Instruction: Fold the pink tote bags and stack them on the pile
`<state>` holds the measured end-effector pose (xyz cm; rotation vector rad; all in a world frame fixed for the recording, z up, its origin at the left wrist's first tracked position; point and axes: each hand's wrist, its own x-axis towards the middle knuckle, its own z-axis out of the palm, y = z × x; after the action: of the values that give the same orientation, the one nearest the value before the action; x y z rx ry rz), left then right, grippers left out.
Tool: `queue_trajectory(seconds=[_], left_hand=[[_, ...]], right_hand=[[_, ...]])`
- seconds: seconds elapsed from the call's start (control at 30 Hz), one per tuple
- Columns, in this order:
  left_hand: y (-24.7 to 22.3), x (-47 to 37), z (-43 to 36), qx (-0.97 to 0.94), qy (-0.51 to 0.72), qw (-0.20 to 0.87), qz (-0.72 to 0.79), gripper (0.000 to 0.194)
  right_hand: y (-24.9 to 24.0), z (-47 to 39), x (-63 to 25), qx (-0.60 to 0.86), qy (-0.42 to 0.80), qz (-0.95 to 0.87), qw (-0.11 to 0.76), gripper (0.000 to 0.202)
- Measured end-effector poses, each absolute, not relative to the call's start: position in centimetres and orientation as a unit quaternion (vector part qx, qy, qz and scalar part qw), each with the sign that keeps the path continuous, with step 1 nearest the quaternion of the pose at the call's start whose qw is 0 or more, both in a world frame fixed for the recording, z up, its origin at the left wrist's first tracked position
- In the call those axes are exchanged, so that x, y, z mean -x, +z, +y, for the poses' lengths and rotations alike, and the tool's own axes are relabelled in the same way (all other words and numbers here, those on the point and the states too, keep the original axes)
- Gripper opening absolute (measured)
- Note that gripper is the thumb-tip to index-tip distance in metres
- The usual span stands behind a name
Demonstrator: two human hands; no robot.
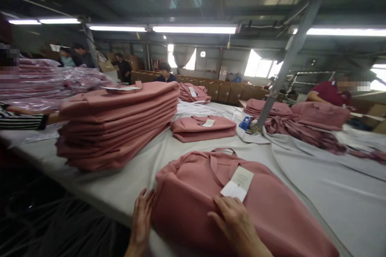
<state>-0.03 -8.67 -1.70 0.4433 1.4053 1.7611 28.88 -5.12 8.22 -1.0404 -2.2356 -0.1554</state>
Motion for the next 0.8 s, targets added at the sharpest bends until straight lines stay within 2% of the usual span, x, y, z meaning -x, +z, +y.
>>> queue_trajectory(seconds=[0.1,0.23,0.3,0.4,0.47,0.53,0.67,0.8], left_hand=[[-1.8,2.4,-9.9,-0.270,0.623,0.451,0.579,0.086],[-3.8,2.2,-10.2,-0.382,0.533,0.377,0.654,0.105],[-4.0,1.5,-9.6,-0.434,0.489,0.343,0.674,0.111],[-2.9,0.7,-8.5,-0.453,0.441,0.297,0.715,0.116],[-1.8,0.4,-7.8,-0.437,0.409,0.281,0.750,0.112],[-0.9,0.3,-7.4,-0.428,0.377,0.272,0.775,0.103],[0.2,0.4,-6.6,-0.444,0.346,0.254,0.787,0.080],[0.4,1.4,-5.2,-0.463,0.335,0.215,0.792,0.057]], right_hand=[[8.6,-5.2,-31.9,0.415,-0.052,-0.854,0.309,0.033],[8.9,-5.8,-44.4,0.576,-0.071,-0.731,0.358,0.042],[7.8,-7.2,-49.9,0.692,-0.020,-0.614,0.380,0.054],[4.6,-9.0,-53.1,0.779,0.158,-0.423,0.435,0.067],[2.2,-9.4,-52.1,0.747,0.280,-0.312,0.516,0.070],[0.5,-8.9,-50.0,0.697,0.332,-0.241,0.587,0.072],[-0.2,-7.4,-47.6,0.656,0.318,-0.240,0.641,0.085],[1.2,-8.3,-48.3,0.644,0.279,-0.286,0.652,0.084]])
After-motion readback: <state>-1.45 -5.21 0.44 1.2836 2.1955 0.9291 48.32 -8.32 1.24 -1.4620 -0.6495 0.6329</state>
